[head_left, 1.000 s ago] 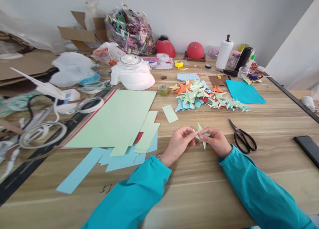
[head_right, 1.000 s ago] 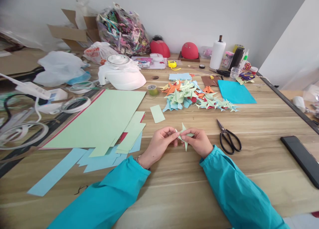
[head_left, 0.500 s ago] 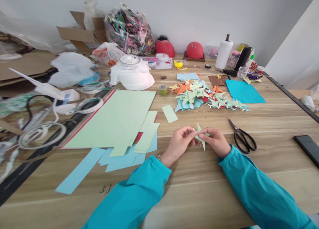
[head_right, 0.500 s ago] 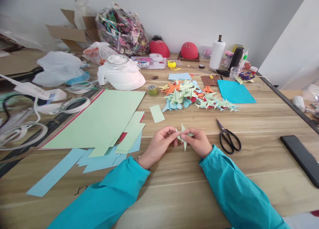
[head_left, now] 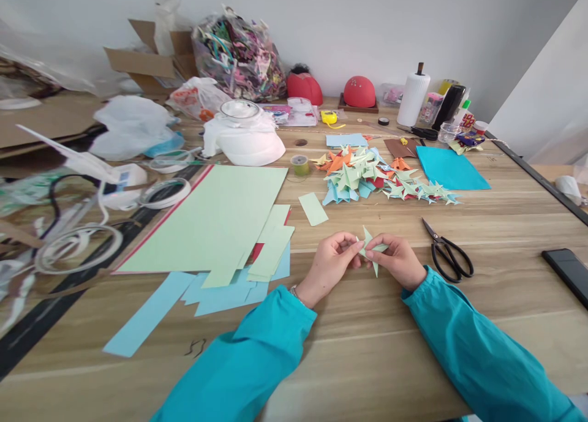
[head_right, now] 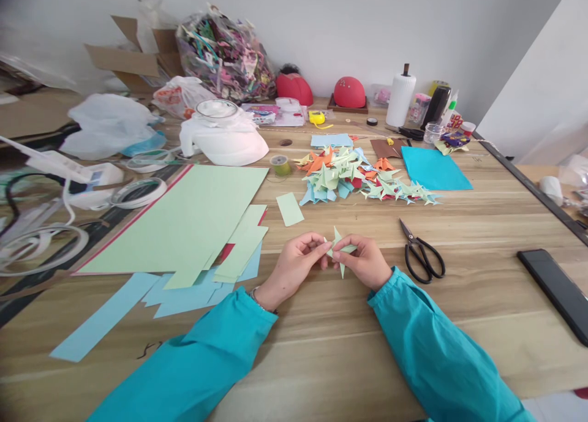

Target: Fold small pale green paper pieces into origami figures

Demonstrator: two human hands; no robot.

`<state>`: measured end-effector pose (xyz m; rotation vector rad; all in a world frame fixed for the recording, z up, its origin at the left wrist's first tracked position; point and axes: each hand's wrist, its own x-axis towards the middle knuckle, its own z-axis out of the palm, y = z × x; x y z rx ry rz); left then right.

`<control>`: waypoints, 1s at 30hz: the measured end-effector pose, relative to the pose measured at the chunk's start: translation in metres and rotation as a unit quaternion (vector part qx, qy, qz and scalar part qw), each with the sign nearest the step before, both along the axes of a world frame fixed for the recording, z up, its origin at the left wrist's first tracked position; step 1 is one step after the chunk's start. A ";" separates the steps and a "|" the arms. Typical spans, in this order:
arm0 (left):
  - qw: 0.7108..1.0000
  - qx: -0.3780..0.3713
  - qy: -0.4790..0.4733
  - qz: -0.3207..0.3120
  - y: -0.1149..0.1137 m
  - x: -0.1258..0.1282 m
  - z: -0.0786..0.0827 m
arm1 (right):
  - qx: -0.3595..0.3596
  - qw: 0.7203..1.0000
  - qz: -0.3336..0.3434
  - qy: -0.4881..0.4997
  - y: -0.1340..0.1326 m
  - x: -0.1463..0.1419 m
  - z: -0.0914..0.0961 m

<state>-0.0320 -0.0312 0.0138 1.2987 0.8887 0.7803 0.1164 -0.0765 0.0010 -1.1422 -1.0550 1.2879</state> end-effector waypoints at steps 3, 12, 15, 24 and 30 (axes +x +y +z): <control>1.000 -0.008 -0.006 -0.002 0.001 0.000 -0.002 | 0.003 1.000 0.000 0.001 0.000 0.000 0.000; 1.000 -0.010 -0.008 -0.002 0.001 0.000 -0.004 | 0.001 1.000 0.003 -0.009 0.000 0.001 -0.001; 1.000 -0.016 -0.016 -0.005 0.002 0.000 -0.004 | 0.005 1.000 -0.001 -0.010 0.001 0.001 -0.002; 0.999 -0.003 -0.023 -0.031 -0.001 0.000 0.001 | 0.019 1.000 0.007 -0.008 0.000 0.000 0.000; 1.000 -0.006 -0.021 -0.012 -0.001 0.000 0.000 | 0.007 0.999 0.030 0.018 -0.001 -0.001 0.000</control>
